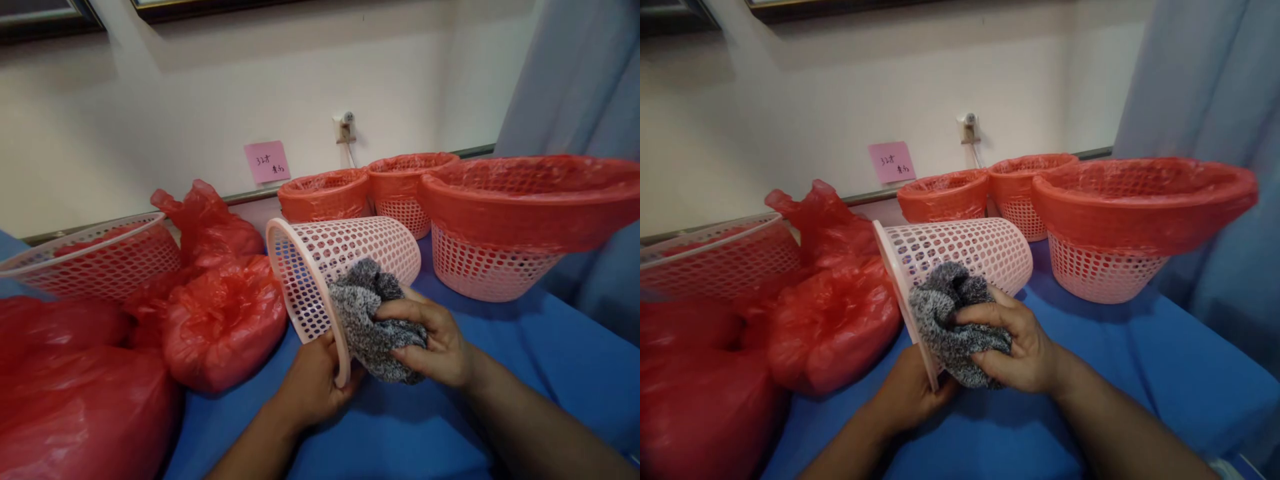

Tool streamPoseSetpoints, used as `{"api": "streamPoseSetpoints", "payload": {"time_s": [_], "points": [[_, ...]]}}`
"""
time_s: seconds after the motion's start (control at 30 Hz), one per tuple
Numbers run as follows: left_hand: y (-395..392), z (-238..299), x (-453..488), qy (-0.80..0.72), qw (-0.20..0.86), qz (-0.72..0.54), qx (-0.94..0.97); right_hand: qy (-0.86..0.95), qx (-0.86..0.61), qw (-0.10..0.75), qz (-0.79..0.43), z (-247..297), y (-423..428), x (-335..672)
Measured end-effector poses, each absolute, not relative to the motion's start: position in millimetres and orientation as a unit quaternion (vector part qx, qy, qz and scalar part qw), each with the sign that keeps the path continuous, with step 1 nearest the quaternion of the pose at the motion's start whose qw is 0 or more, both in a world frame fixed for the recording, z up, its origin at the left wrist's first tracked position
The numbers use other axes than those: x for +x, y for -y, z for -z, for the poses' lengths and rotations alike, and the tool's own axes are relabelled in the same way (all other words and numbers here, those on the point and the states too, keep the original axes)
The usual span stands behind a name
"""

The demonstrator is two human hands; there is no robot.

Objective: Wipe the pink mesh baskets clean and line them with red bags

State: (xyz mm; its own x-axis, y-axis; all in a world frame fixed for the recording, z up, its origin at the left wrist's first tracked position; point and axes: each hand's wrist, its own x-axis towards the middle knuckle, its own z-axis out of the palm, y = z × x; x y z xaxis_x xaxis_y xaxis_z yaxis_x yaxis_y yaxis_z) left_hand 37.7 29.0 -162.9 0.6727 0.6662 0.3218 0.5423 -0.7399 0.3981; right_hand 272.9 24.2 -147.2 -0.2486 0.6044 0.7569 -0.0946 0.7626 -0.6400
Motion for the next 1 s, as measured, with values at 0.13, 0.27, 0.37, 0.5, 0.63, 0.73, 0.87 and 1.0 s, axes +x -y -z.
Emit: {"api": "streamPoseSetpoints", "payload": {"time_s": [0.13, 0.27, 0.37, 0.5, 0.63, 0.73, 0.87, 1.0], "points": [[-25.5, 161.2, 33.2, -0.263, 0.129, -0.361, 0.885, 0.769, -0.136, 0.544, -0.307, 147.5, -28.4, 270.5], [-26.5, 162.2, 27.0, -0.272, 0.117, -0.401, 0.867, 0.688, -0.271, 0.617, -0.269, 156.4, -44.6, 275.6], [-26.2, 160.2, 27.8, -0.279, 0.115, -0.394, 0.868, 0.511, -0.438, 0.690, -0.266, 166.3, -70.9, 294.3], [-22.8, 157.0, 33.4, -0.263, 0.112, -0.379, 0.880, 0.347, -0.505, 0.733, -0.296, 177.3, -102.2, 316.5], [-22.6, 161.1, 35.9, -0.264, 0.098, -0.369, 0.886, 0.422, -0.478, 0.718, -0.280, 175.2, -90.6, 303.8], [-25.0, 168.1, 34.3, -0.275, 0.075, -0.348, 0.893, 0.605, -0.365, 0.673, -0.219, 165.8, -57.1, 280.3], [-27.1, 173.3, 30.9, -0.274, 0.065, -0.324, 0.903, 0.747, -0.190, 0.602, -0.210, 158.2, -27.3, 260.8], [-29.0, 171.3, 29.3, -0.289, 0.060, -0.312, 0.903, 0.645, -0.326, 0.665, -0.187, 167.2, -51.8, 271.8]]}}
